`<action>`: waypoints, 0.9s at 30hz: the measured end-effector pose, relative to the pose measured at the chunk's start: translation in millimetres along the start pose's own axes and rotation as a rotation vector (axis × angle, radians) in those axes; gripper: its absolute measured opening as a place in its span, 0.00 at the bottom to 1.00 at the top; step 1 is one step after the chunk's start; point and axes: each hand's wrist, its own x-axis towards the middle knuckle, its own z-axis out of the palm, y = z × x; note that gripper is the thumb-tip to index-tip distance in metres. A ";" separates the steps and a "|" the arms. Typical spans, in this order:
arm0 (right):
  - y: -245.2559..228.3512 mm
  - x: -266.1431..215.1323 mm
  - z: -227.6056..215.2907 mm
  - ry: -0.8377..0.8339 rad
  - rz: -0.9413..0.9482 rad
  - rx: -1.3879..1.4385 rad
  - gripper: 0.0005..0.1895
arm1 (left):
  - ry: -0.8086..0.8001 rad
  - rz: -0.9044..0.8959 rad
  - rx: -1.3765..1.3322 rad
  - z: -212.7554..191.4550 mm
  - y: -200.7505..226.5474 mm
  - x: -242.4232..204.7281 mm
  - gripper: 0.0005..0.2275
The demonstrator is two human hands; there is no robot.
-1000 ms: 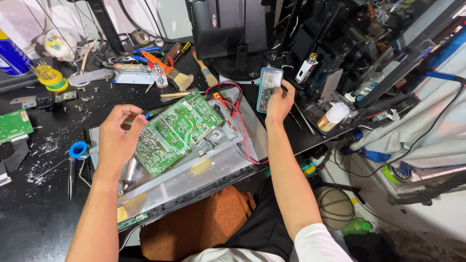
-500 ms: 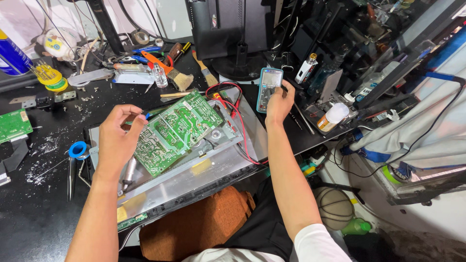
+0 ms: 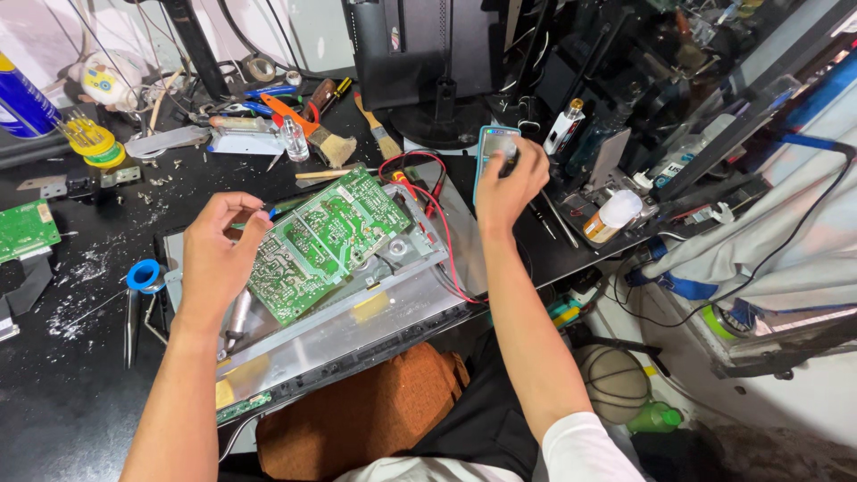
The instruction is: The person solders components on a circuit board and measures electrical values using a multimeter.
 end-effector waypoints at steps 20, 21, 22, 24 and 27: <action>-41.5 2.8 -5.5 -0.959 0.074 0.418 0.13 | 0.012 -0.009 0.079 0.9 8.5 -0.1 0.07; -42.8 3.8 -3.9 -0.905 0.104 0.428 0.12 | 0.014 0.010 0.075 1.5 9.3 -0.2 0.06; -41.8 4.7 -2.2 -0.902 0.102 0.430 0.12 | 0.016 0.029 0.071 1.6 9.8 0.5 0.06; -34.4 1.1 1.8 -0.831 0.195 0.442 0.16 | 0.017 0.020 0.064 2.1 9.5 0.3 0.06; -21.5 -8.6 13.1 -0.869 0.010 0.218 0.05 | 0.018 0.012 0.065 1.8 8.8 0.4 0.06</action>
